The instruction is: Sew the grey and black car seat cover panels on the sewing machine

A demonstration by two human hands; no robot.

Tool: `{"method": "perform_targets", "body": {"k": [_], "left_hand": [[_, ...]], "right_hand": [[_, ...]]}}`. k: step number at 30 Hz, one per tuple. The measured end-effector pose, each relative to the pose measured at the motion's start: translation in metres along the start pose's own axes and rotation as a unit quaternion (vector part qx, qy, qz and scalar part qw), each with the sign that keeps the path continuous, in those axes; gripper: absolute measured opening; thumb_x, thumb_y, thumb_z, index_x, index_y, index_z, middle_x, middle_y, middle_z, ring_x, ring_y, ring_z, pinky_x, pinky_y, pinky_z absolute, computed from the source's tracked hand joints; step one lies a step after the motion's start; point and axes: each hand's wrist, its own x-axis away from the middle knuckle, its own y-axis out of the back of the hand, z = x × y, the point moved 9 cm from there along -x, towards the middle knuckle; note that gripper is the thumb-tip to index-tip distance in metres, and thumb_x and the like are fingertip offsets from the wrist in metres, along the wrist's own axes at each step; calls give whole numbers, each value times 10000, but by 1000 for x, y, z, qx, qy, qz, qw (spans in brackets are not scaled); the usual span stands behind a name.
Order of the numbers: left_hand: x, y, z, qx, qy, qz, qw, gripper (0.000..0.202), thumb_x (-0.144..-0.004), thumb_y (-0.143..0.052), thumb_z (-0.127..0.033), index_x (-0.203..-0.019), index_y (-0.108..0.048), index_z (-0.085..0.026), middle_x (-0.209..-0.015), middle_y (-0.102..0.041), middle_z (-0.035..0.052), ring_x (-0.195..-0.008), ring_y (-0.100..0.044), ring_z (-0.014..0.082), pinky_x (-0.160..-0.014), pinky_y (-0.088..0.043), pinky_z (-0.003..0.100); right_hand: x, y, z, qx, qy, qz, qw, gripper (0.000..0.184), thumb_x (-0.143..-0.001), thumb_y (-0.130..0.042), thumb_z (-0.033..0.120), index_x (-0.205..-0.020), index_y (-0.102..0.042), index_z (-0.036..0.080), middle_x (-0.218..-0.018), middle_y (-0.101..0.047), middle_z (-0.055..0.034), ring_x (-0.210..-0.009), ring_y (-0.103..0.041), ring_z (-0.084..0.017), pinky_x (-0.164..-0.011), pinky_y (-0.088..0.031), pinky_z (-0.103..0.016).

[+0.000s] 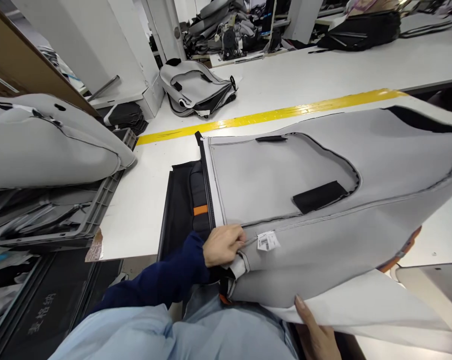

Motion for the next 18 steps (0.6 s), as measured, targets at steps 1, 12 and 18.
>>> {"method": "perform_targets", "body": {"k": [1,12,18], "left_hand": [[1,9,1,42,7,-9,999,72,-796,-544,-127,-742,-515,-163,-753,-543,-27,-707,-485,99,-652,-336,217],[8,45,-15,217,16,34,975,152,-818,-519,-266,-743,-518,-133,-554,-417,-50,-511,-346,63,-492,-282,186],[6,45,-12,209,31,47,976,165,-808,-542,-273,-730,-536,-128,-533,-411,-53,-495,-340,57,-471,-276,173]], "right_hand": [[0,-1,0,2,-1,-1,1000,871,-503,-819,320,-1316,-520,228,-1231,-633,-24,-1247,-502,-246,-967,-427,-246],[-1,-2,3,34,-5,10,999,770,-503,-813,326,-1232,-589,222,-1181,-662,-10,-1259,-489,-237,-971,-414,-217],[-8,1,-7,19,-15,14,1000,708,-507,-790,298,-1189,-607,240,-1138,-679,-4,-1255,-495,-243,-998,-406,-255]]}}
